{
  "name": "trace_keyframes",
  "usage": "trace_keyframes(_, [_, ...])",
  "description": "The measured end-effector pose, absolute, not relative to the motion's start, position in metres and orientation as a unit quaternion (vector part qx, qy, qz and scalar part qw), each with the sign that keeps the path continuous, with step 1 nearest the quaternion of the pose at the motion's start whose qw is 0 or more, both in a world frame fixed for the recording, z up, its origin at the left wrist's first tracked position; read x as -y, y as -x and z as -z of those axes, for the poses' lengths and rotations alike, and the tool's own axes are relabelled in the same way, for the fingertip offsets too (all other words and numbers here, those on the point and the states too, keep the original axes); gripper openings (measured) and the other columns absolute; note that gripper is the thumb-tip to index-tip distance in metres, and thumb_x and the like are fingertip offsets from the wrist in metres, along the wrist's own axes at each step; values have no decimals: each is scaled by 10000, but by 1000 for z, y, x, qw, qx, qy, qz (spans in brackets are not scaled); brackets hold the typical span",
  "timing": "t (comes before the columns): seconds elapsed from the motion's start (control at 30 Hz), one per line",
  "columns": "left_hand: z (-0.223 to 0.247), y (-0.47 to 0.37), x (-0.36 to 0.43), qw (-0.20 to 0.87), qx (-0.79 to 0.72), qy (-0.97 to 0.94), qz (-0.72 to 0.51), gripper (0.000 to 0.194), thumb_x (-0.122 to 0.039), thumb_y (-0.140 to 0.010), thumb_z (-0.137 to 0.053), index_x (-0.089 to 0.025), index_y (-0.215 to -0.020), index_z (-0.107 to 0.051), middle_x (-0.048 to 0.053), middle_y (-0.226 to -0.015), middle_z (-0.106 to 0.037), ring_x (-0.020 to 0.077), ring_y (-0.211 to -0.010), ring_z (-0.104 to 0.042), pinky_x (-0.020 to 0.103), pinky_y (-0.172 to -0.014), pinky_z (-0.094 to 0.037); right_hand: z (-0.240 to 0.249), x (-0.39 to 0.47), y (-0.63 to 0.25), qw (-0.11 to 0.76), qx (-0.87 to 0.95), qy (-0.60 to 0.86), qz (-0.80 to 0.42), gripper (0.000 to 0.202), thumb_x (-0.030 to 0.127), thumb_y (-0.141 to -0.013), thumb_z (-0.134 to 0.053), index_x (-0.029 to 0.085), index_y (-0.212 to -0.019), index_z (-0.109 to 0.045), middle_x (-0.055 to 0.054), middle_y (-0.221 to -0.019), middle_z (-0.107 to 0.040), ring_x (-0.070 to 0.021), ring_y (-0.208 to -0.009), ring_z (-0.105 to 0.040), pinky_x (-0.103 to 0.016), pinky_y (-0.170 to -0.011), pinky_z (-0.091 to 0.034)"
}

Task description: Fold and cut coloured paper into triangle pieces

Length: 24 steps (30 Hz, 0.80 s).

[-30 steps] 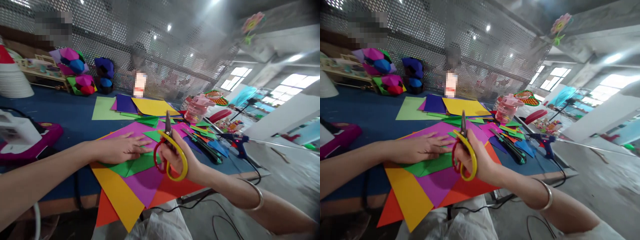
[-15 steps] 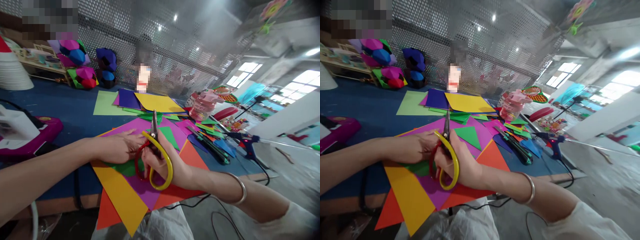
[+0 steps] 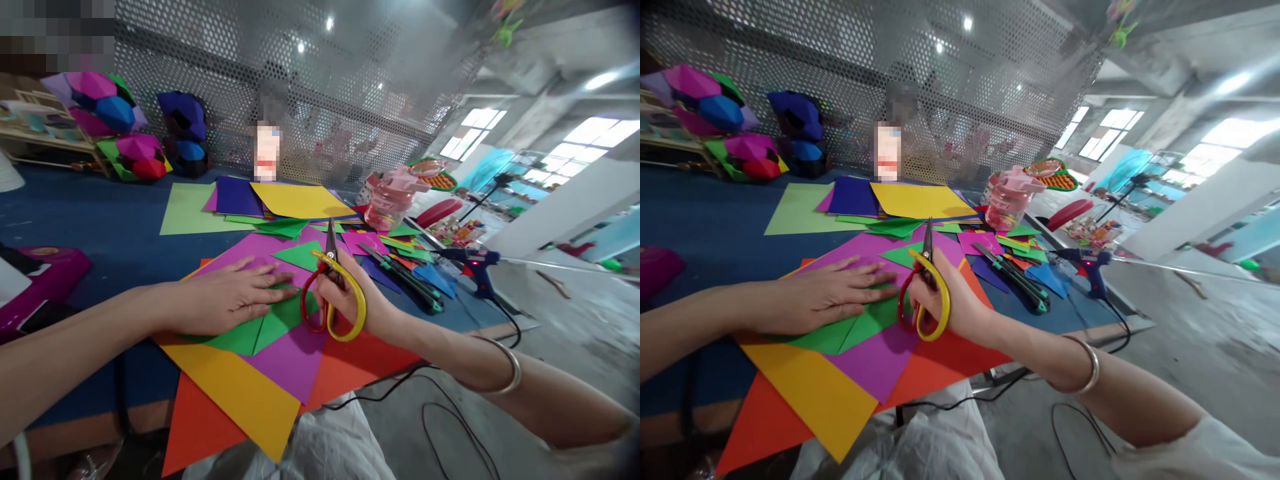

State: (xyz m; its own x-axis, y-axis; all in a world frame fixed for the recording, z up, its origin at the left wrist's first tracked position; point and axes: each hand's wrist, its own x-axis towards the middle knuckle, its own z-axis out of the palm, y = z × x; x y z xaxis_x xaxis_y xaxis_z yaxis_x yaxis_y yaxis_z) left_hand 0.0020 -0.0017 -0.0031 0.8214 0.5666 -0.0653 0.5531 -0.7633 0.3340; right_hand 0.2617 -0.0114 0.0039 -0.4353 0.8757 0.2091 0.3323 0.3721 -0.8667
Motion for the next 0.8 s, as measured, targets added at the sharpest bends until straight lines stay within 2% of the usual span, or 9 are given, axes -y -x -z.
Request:
trace_keyframes(0.13, [2, -3, 1, 171, -302, -938, -8, 494, -402, -1087, -303, -422, -1574, -225, -44, -1679, -160, 254, -1560, -78, 541, -1235, -85, -7, 3, -276, 357, 747, 408, -384, 183, 223, -863, -565, 231, -970, -416, 80, -642, -560, -112, -512, -544, -232, -485, -449])
trace_keyframes(0.27, [5, -2, 1, 158, -300, -941, -9, 482, -406, -1087, -314, -423, -1567, -266, -41, -1685, -150, 255, -1554, -134, 519, -1235, -137, -14, 18, -256, 354, 754, 371, -411, 181, 203, -876, -537, 243, -989, -402, 86, -654, -560, -114, -519, -563, -229, -503, -447])
trace_keyframes(0.4, [7, 0, 4, 156, -293, -942, -49, 415, -407, -1074, -362, -342, -1452, -520, 9, -1588, -432, 244, -1481, -353, 394, -1175, -328, -18, 42, -218, 335, 769, 326, -437, 232, 156, -826, -558, 252, -908, -364, 77, -668, -570, -116, -543, -556, -238, -521, -443])
trace_keyframes(0.47, [8, 1, 5, 169, -289, -940, -66, 403, -380, -1067, -379, -331, -1433, -541, 22, -1503, -542, 238, -1395, -476, 355, -1108, -413, -18, 46, -208, 319, 776, 309, -447, 245, 166, -818, -570, 253, -902, -358, 76, -652, -572, -120, -541, -549, -241, -512, -439])
trace_keyframes(0.53, [9, 1, 4, 165, -289, -940, -69, 397, -363, -1062, -398, -338, -1431, -542, 20, -1475, -570, 242, -1367, -508, 366, -1124, -401, -16, 43, -208, 304, 775, 308, -460, 231, 172, -827, -555, 256, -893, -350, 82, -640, -566, -117, -535, -544, -235, -498, -435])
trace_keyframes(0.6, [10, 1, 3, 149, -289, -944, -57, 404, -364, -1067, -396, -359, -1453, -515, 10, -1539, -500, 252, -1432, -434, 417, -1198, -300, -14, 35, -216, 298, 766, 319, -473, 217, 173, -838, -540, 258, -877, -344, 86, -642, -559, -113, -535, -545, -229, -490, -442])
trace_keyframes(0.67, [10, 1, 1, 141, -287, -947, -43, 437, -364, -1078, -364, -395, -1510, -425, -9, -1633, -344, 254, -1501, -318, 468, -1238, -197, -12, 25, -230, 303, 756, 338, -472, 207, 182, -849, -546, 256, -872, -353, 80, -652, -561, -113, -534, -551, -232, -488, -455])
trace_keyframes(0.73, [10, 1, 0, 144, -288, -946, -33, 473, -384, -1084, -331, -431, -1555, -310, -38, -1677, -200, 259, -1532, -232, 490, -1245, -160, -9, 16, -245, 320, 748, 356, -460, 193, 191, -856, -557, 250, -898, -377, 78, -650, -565, -114, -527, -555, -234, -485, -463])
trace_keyframes(0.8, [9, 0, 0, 148, -299, -942, -25, 493, -422, -1084, -313, -452, -1569, -237, -64, -1680, -150, 272, -1547, -162, 507, -1241, -162, -8, 8, -258, 335, 744, 364, -449, 185, 194, -856, -560, 242, -931, -398, 83, -638, -561, -111, -516, -547, -227, -476, -459])
